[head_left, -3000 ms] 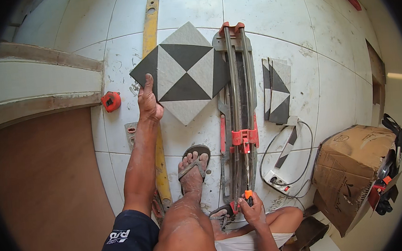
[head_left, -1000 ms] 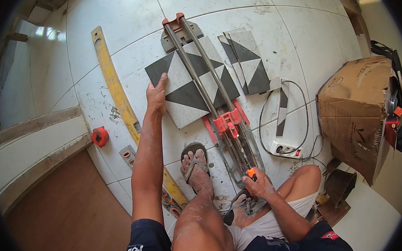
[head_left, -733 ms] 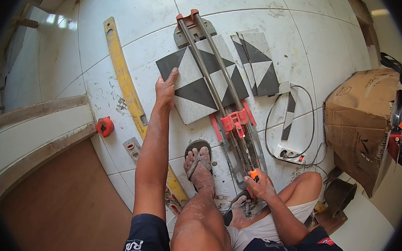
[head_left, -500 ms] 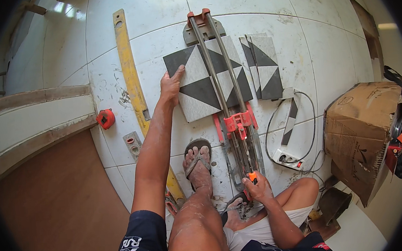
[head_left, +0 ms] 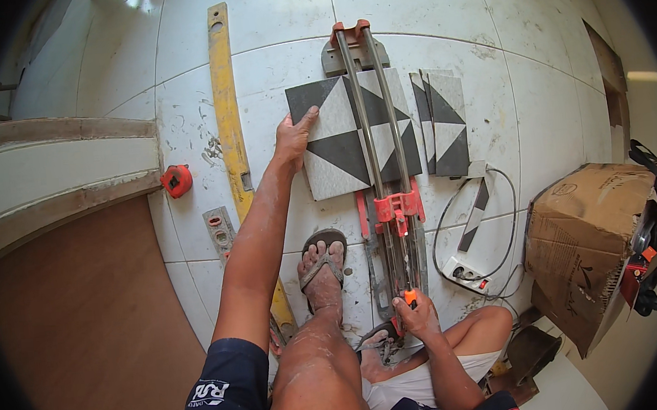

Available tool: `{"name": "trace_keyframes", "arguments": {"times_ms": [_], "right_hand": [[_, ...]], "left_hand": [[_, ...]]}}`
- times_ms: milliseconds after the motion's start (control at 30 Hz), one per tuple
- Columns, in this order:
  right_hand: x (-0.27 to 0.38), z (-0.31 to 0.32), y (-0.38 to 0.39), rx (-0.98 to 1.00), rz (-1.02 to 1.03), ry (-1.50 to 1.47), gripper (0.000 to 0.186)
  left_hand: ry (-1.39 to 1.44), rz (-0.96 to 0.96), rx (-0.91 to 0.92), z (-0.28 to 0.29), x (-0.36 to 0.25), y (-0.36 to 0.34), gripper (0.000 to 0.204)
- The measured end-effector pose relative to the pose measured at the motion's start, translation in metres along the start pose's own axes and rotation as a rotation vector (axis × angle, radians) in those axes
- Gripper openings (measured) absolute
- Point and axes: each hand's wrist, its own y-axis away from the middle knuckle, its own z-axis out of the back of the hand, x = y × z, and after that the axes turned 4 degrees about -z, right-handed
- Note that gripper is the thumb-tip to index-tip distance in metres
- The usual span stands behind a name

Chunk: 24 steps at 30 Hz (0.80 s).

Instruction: Applying mortar, cutting a tile, and setting it into the floor pattern.

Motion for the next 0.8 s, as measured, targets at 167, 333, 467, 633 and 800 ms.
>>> {"name": "trace_keyframes", "arguments": {"times_ms": [167, 333, 467, 633, 800], "right_hand": [[0.0, 0.0, 0.001, -0.017, 0.041, -0.001, 0.041], [-0.001, 0.0, 0.001, 0.005, 0.0, -0.018, 0.04], [-0.006, -0.002, -0.003, 0.025, -0.01, -0.053, 0.039], [-0.005, -0.003, -0.003, 0.05, -0.059, -0.114, 0.033], [0.002, 0.001, 0.001, 0.056, -0.01, -0.118, 0.032]], "left_hand": [[0.01, 0.002, 0.0, 0.0, 0.001, 0.0, 0.057], [0.024, -0.001, 0.0, 0.001, 0.002, -0.002, 0.054], [0.144, -0.002, 0.012, 0.006, 0.007, 0.008, 0.05], [0.303, -0.036, -0.129, 0.022, 0.031, 0.059, 0.05], [0.584, -0.123, -0.249, 0.034, 0.055, 0.104, 0.051]]}}
